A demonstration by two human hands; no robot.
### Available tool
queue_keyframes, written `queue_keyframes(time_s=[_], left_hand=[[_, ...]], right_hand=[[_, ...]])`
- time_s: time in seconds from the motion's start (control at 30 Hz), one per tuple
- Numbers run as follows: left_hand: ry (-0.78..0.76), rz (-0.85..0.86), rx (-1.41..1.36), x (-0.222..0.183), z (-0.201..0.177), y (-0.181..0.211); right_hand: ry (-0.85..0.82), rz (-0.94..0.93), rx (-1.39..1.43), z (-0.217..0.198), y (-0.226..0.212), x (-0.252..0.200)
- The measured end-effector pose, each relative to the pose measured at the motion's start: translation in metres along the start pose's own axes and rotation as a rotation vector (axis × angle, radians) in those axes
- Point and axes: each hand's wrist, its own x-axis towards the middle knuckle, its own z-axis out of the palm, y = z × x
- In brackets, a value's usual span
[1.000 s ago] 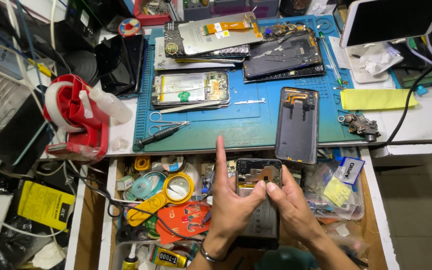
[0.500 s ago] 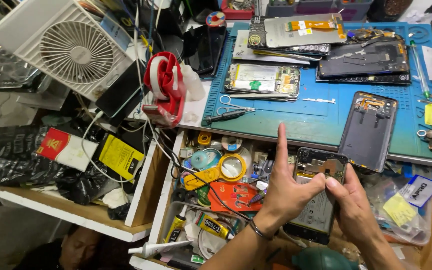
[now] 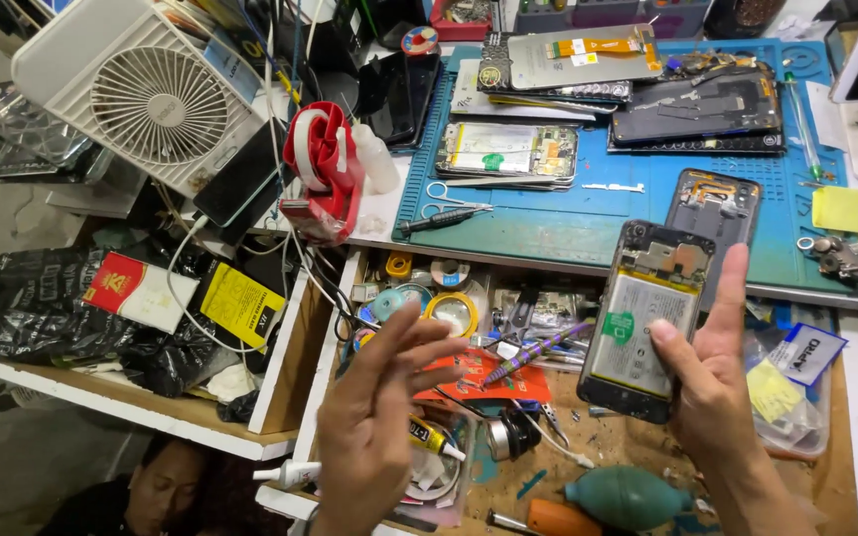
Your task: A technician reassembles a mobile phone by installing the battery and connecting the screen ribbon cables to the motherboard.
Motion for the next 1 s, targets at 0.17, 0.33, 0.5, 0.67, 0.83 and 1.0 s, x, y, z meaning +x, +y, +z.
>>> queue_keyframes(time_s=[0.17, 0.33, 0.5, 0.67, 0.83, 1.0], left_hand=[[-0.344, 0.104, 0.371, -0.028, -0.01, -0.037], [-0.879, 0.332, 0.767, -0.059, 0.058, -0.09], [-0.766, 0.48, 0.897, -0.063, 0.09, -0.121], [-0.622, 0.547, 0.807, -0.05, 0.092, -0.105], [-0.986, 0.498, 0.924, -0.067, 0.099, -0.129], [-0.533, 0.381, 0.53, -0.039, 0.084, -0.079]], right_hand=[[0.166, 0.008, 0.064, -0.031, 0.03, -0.001], [0.176, -0.067, 0.149, -0.029, 0.024, -0.005], [0.196, -0.119, 0.176, -0.03, 0.02, -0.006], [0.206, -0.146, 0.19, -0.03, 0.015, -0.007], [0.184, -0.129, 0.175, -0.027, 0.015, -0.007], [0.193, -0.161, 0.175, -0.022, 0.008, -0.009]])
